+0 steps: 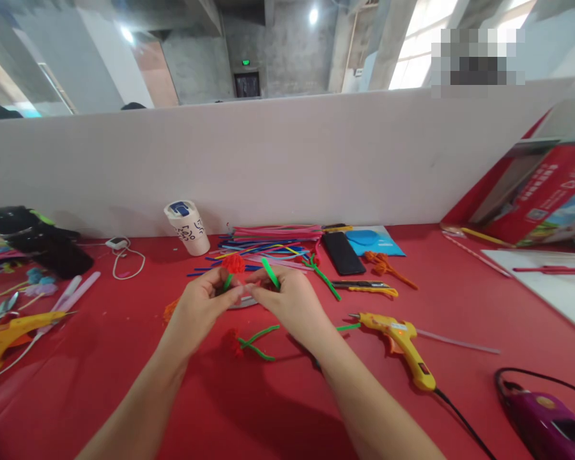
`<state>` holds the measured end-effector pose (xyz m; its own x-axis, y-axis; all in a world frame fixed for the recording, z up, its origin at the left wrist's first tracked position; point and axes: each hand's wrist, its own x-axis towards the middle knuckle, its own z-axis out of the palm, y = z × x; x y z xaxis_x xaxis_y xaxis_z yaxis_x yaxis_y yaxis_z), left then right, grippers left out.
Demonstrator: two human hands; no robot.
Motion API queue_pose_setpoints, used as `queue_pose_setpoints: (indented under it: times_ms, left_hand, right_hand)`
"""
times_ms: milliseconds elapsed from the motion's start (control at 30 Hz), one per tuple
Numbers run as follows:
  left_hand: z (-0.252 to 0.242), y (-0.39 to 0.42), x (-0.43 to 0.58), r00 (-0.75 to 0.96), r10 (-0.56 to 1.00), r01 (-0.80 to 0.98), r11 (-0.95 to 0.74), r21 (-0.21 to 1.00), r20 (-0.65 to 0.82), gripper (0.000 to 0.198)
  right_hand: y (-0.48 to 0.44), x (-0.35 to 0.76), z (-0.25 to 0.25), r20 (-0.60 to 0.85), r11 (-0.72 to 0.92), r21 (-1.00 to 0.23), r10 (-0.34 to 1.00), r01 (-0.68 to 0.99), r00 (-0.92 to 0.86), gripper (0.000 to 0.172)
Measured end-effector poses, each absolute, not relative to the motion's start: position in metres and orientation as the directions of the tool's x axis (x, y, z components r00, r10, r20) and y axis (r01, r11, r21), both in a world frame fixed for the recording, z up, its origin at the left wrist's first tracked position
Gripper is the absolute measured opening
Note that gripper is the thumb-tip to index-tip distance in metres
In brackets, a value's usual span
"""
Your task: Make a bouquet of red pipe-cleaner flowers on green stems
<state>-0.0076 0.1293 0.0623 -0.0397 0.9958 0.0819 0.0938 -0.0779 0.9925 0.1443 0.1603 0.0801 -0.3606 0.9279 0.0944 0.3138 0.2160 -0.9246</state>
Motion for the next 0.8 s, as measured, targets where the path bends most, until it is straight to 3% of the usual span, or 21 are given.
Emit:
queue_pose_setpoints:
  times_ms: [133,300,667,800]
  left_hand:
    - [0.065,0.126,-0.007,-0.015,0.993,0.263,-0.108,0.959,0.116,0.019]
    - [0.069,0.121,-0.009,0.023,0.994,0.469,-0.108,0.876,0.110,0.018]
    - [0.084,0.118,-0.015,0.043,0.997,0.296,-0.081,0.952,0.071,0.012]
    - [0.086,0.118,-0.017,0.030,0.997,0.220,-0.075,0.973,0.070,0.009]
  right_hand:
    - [0.160,0.145,0.078,0.044,0.176,-0.939,0.914,0.296,-0.403,0.015]
    - [0.157,0.151,0.077,0.131,0.360,-0.838,0.862,0.410,-0.489,0.012]
    - [0.158,0.156,0.081,0.203,0.371,-0.884,0.853,0.284,-0.480,0.011]
    - [0.152,0.159,0.083,0.137,0.372,-0.871,0.812,0.322,-0.568,0.020]
